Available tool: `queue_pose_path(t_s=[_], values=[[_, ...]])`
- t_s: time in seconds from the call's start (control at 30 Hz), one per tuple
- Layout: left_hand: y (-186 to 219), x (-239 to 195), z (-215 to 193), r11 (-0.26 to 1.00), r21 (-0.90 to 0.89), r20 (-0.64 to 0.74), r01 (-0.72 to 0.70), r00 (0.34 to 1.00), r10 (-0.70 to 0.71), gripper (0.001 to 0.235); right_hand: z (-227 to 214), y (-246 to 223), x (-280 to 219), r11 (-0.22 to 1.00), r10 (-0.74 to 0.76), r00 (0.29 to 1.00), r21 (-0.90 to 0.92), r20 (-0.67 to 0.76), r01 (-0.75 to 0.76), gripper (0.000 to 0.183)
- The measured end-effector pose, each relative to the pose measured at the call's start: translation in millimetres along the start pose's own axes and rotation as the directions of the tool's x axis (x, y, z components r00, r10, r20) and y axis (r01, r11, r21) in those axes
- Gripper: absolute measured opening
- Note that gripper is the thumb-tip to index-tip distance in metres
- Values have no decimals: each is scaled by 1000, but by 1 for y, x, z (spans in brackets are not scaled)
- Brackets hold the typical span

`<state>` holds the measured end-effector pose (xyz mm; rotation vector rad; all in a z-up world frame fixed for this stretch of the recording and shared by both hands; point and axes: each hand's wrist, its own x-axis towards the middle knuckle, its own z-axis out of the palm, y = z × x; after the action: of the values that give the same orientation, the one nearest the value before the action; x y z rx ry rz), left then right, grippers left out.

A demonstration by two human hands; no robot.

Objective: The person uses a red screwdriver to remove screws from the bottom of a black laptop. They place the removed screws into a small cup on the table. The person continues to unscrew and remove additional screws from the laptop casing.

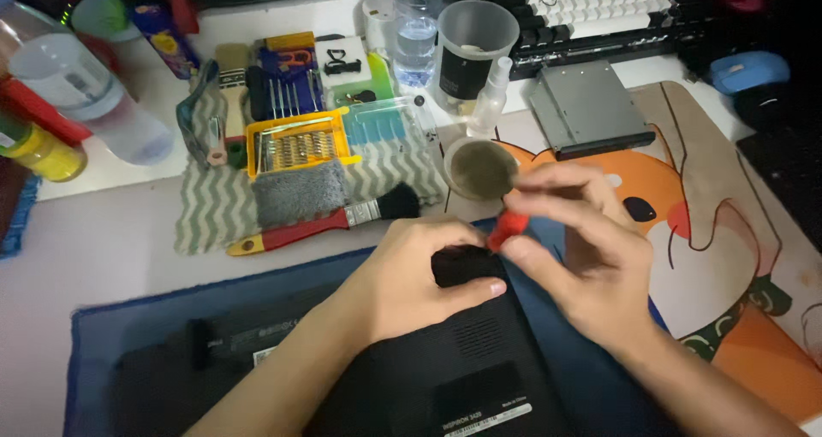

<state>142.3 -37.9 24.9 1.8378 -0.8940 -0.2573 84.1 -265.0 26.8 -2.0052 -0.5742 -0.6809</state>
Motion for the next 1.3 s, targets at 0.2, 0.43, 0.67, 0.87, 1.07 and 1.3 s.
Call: queue_pose_path(t_s=[0.2,0.43,0.67,0.87,1.07,1.3], values=[[-4,1,3,998,-9,-2,61,998,-61,37,3,-16,6,997,67,998,40,-17,-66,25],[-4,4,3,998,25,24,55,998,-56,35,0,-2,-2,1000,8,996,-14,-87,-9,30],[-13,3,10,998,56,-23,33,999,-31,36,-1,-3,0,1000,-4,999,26,-35,4,24],[-1,3,5,997,-10,-7,80,997,-80,33,-2,-13,9,999,-27,999,30,27,27,28],[-11,3,9,1000,9,-25,28,999,-28,32,3,-1,-2,999,-25,999,-36,-42,24,35],[-2,2,3,1000,-22,-20,9,1000,-10,36,2,-16,5,998,-22,999,-54,42,24,31]])
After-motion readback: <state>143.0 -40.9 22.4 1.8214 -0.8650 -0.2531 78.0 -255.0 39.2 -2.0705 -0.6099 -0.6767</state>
